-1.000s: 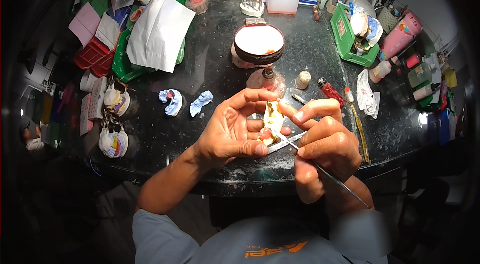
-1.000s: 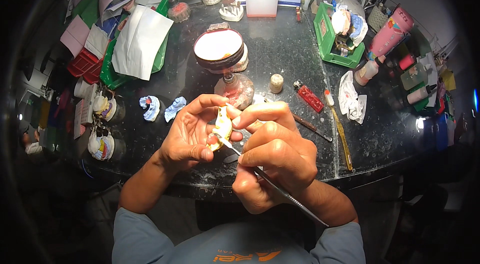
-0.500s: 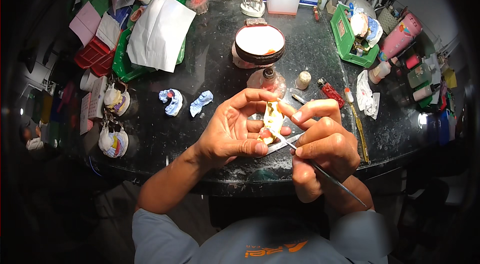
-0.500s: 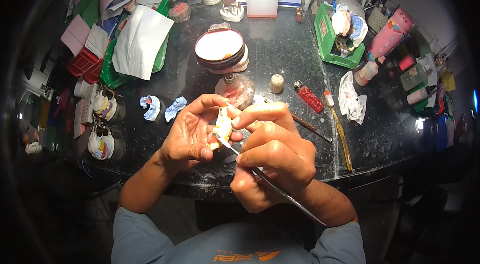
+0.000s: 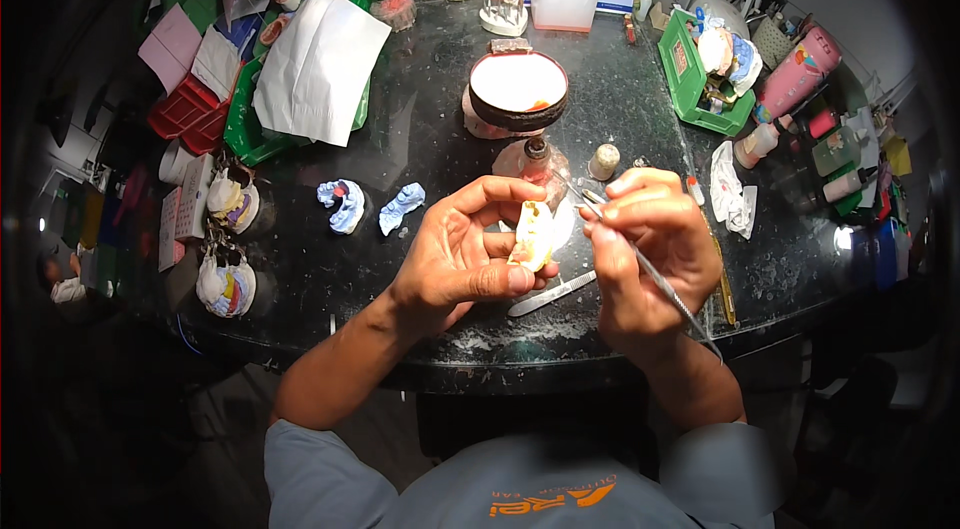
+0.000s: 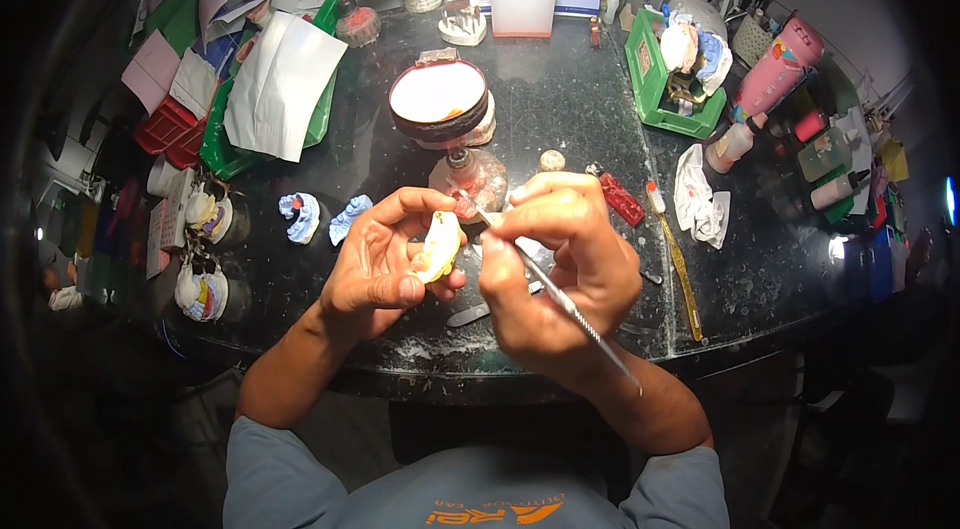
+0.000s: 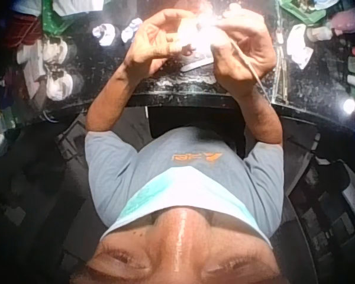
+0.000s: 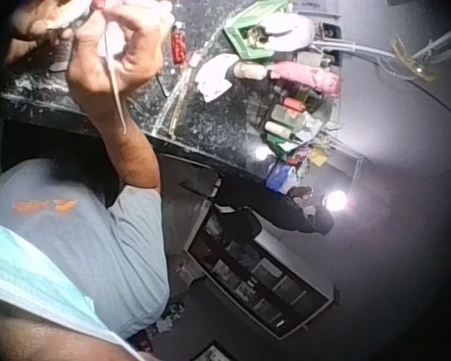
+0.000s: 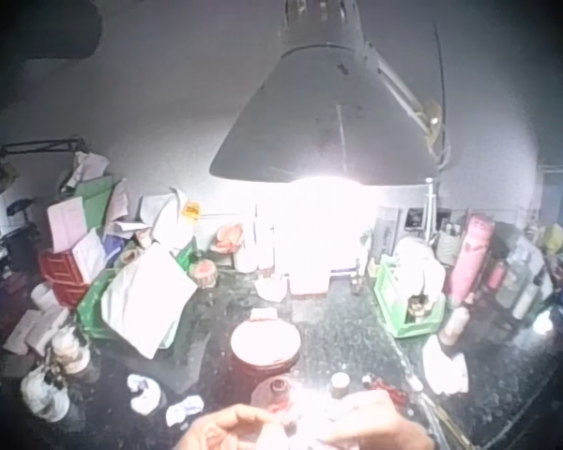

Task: The person holds a yellow dental cast and uses a small metal carving tool to scrape and detail the teeth impressions. They rotate the cast and use the tool across different tooth surfaces and the gum line.

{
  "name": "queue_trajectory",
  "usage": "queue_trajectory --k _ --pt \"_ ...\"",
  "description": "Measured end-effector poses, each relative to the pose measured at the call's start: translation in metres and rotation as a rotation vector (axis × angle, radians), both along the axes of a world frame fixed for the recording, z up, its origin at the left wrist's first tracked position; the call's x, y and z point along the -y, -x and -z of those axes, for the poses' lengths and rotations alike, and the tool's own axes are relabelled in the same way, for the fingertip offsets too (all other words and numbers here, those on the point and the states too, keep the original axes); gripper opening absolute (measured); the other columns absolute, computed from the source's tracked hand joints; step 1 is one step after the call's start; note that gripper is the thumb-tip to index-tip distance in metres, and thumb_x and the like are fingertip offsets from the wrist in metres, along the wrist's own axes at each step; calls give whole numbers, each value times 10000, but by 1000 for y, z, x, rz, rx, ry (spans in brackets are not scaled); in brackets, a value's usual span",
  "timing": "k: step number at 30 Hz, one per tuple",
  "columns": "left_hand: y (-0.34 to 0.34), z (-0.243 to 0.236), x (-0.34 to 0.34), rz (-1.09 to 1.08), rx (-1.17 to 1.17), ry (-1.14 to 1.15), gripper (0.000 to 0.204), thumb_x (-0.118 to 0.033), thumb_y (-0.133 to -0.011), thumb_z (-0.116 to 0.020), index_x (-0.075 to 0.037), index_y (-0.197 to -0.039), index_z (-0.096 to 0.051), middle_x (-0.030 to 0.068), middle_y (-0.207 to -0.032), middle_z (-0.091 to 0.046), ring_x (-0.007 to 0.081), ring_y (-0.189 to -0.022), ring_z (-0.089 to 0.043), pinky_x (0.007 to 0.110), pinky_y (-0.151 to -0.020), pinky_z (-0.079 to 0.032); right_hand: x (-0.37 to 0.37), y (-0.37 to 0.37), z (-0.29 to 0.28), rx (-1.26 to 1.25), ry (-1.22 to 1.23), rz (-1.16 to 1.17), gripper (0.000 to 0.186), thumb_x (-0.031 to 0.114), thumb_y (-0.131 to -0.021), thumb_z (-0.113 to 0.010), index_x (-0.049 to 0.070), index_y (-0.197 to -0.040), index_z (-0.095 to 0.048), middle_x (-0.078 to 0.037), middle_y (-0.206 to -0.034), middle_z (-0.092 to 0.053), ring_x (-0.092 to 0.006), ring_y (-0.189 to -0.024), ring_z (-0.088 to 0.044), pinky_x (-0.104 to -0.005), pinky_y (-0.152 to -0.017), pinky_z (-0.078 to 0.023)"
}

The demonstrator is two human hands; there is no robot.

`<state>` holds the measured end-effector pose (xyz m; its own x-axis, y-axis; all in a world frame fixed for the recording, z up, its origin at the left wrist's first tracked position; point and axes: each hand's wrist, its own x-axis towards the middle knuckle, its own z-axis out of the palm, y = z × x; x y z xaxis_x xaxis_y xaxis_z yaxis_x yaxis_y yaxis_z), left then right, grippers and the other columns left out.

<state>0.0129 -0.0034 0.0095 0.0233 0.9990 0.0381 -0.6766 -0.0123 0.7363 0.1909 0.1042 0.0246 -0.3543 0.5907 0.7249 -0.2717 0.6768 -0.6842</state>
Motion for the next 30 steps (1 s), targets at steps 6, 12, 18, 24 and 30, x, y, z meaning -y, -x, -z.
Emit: queue_trajectory --k 6,12,18,24,30 --pt "-1 -1 1 -51 -87 12 707 47 -771 -858 49 -1390 -515 145 -1234 -629 203 -1061 -708 334 -924 -609 -2 11 5 58 429 -30 70 -6 -944 -742 -24 -984 -688 -65 -948 -686 -86 -809 -680 -222 -726 -533" --pt "-2 -3 1 -57 -111 -7 698 77 -774 -855 57 -1382 -513 143 -1222 -630 193 -1038 -710 313 -896 -618 -8 14 9 46 470 -44 61 -20 -953 -726 -27 -1002 -690 -60 -954 -721 -96 -874 -691 -232 -775 -543" --pt "-5 -3 1 -102 -185 46 787 49 -707 -859 46 -1403 -489 161 -1278 -609 235 -1066 -718 397 -957 -638 -6 14 4 14 527 -84 76 -33 -963 -707 -31 -1028 -670 -70 -950 -721 -120 -906 -715 -234 -802 -561" --pt "-6 -4 0 -121 -201 43 769 76 -710 -848 39 -1388 -487 171 -1301 -601 249 -1078 -715 415 -956 -641 -6 11 7 21 480 -76 93 -27 -954 -723 -27 -1030 -668 -93 -986 -736 -124 -919 -717 -231 -799 -559" --pt "-12 -3 -1 -293 -426 -95 742 138 -729 -838 41 -1373 -483 163 -1267 -608 214 -1039 -712 343 -900 -653 2 5 -2 4 432 -92 143 -18 -945 -721 -41 -1050 -627 -152 -984 -736 -145 -886 -720 -276 -866 -560"
